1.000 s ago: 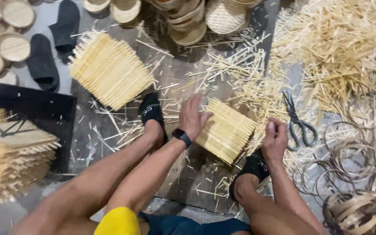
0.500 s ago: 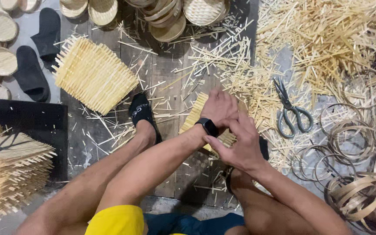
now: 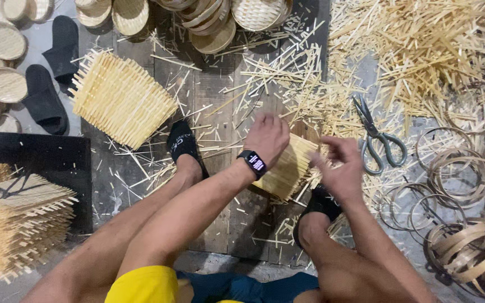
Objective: The person sits on the floor of a bamboo workshop and uses scissors to trim the edges of woven bamboo skewer mats. They cut each mat to size, fit it into a round bamboo steamer base, press it in place, and set the finished mat onto a growing stack.
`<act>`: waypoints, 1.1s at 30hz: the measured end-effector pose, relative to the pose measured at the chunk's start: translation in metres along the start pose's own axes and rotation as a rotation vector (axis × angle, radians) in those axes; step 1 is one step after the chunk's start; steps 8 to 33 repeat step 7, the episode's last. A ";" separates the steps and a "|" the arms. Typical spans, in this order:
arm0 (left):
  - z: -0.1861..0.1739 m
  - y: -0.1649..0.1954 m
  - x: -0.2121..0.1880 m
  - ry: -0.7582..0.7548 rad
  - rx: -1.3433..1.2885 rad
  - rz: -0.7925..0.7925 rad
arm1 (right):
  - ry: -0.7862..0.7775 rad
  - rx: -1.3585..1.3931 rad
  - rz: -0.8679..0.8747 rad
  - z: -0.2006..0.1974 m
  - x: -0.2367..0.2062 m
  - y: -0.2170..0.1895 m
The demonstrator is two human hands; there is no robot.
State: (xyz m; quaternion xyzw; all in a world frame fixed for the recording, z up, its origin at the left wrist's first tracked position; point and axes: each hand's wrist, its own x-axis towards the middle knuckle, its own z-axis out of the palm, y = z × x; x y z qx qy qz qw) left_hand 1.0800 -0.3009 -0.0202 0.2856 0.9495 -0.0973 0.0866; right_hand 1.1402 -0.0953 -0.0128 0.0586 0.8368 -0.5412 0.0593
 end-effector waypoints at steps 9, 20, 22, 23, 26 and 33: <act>0.033 -0.029 -0.029 0.080 -0.066 -0.079 | -0.249 0.136 0.608 0.031 -0.024 0.079; 0.033 -0.029 -0.029 0.080 -0.066 -0.079 | -0.249 0.136 0.608 0.031 -0.024 0.079; 0.033 -0.029 -0.029 0.080 -0.066 -0.079 | -0.249 0.136 0.608 0.031 -0.024 0.079; 0.033 -0.029 -0.029 0.080 -0.066 -0.079 | -0.249 0.136 0.608 0.031 -0.024 0.079; 0.033 -0.029 -0.029 0.080 -0.066 -0.079 | -0.249 0.136 0.608 0.031 -0.024 0.079; 0.033 -0.029 -0.029 0.080 -0.066 -0.079 | -0.249 0.136 0.608 0.031 -0.024 0.079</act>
